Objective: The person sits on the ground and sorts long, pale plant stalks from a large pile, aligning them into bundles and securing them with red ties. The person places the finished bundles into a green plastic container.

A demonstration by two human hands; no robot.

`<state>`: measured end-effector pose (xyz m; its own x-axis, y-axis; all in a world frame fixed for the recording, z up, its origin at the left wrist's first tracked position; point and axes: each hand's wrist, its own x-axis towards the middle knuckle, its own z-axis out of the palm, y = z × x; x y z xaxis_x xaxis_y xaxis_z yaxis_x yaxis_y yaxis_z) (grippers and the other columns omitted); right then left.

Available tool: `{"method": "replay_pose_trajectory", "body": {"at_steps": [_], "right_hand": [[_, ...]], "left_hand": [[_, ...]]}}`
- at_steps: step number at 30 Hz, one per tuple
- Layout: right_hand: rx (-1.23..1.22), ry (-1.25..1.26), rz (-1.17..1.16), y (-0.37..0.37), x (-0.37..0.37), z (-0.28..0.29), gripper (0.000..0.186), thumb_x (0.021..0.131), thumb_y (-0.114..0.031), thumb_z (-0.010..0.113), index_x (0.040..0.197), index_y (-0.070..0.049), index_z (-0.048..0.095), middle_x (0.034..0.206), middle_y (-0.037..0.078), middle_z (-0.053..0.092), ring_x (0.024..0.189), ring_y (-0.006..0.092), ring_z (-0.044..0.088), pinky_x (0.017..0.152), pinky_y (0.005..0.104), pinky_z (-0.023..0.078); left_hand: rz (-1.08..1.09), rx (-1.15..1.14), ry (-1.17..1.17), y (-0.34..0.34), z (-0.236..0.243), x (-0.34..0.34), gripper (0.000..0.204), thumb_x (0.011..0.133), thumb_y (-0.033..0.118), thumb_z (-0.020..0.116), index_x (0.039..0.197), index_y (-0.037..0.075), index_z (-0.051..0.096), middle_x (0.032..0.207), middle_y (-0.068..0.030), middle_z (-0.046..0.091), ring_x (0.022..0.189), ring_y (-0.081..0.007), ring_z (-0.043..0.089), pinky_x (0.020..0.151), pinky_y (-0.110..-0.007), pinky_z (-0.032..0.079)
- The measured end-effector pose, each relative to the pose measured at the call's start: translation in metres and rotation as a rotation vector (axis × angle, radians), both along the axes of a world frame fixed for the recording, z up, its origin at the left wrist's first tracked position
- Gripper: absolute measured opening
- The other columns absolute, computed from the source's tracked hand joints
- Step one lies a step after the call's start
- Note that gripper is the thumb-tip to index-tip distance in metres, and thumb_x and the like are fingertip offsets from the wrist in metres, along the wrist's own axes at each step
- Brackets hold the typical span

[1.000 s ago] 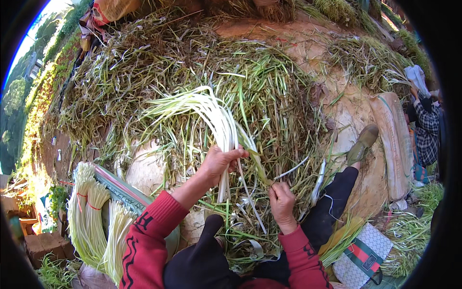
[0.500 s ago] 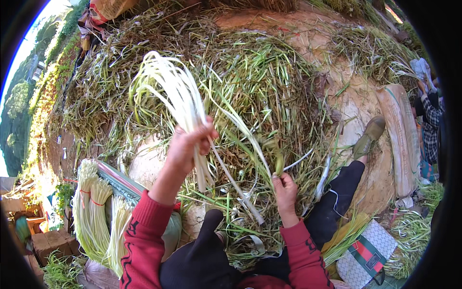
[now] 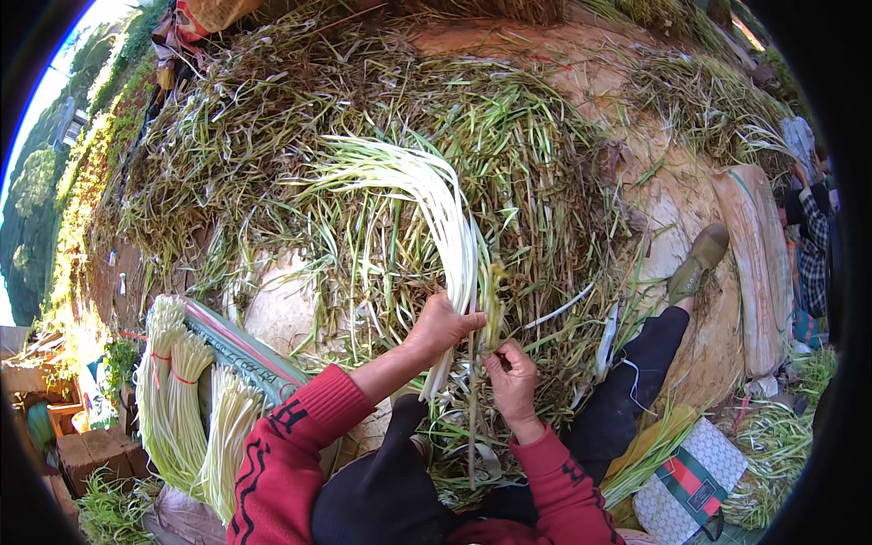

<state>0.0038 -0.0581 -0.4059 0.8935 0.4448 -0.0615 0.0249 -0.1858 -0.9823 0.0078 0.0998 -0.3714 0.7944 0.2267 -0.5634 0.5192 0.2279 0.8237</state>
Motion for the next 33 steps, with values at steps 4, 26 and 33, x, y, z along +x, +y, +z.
{"method": "replay_pose_trajectory", "body": {"at_steps": [4,26,33], "right_hand": [[-0.071,-0.14,0.068,0.007,-0.01,0.003,0.01,0.072,-0.003,0.064,0.079,0.001,0.057,0.074,0.008,0.053,0.068,0.0216,0.052,0.061,0.0289,0.042],[-0.718,0.029,0.014,-0.172,-0.095,0.0,0.029,0.074,-0.003,0.057,0.103,0.003,0.054,0.095,0.013,0.056,0.082,0.0225,0.055,0.071,0.0303,0.045],[-1.092,-0.088,-0.194,-0.25,-0.106,0.068,0.056,0.082,-0.017,0.053,0.129,0.004,0.029,0.13,0.023,0.033,0.119,0.0343,0.033,0.101,0.0372,0.023]], "left_hand": [[-0.071,0.019,-0.028,0.004,-0.031,-0.009,0.014,0.072,0.009,0.07,0.077,0.003,0.058,0.063,0.0008,0.054,0.054,-0.0075,0.05,0.047,-0.022,0.04],[-0.116,1.004,-0.557,0.162,0.175,0.091,0.015,0.075,0.016,0.059,0.081,0.003,0.06,0.053,-0.0028,0.052,0.042,-0.0128,0.048,0.039,-0.028,0.038],[-0.625,1.128,-0.09,0.119,0.024,0.053,0.017,0.076,0.002,0.052,0.092,-0.001,0.053,0.082,-0.018,0.061,0.072,-0.0297,0.062,0.063,-0.039,0.051]]}}
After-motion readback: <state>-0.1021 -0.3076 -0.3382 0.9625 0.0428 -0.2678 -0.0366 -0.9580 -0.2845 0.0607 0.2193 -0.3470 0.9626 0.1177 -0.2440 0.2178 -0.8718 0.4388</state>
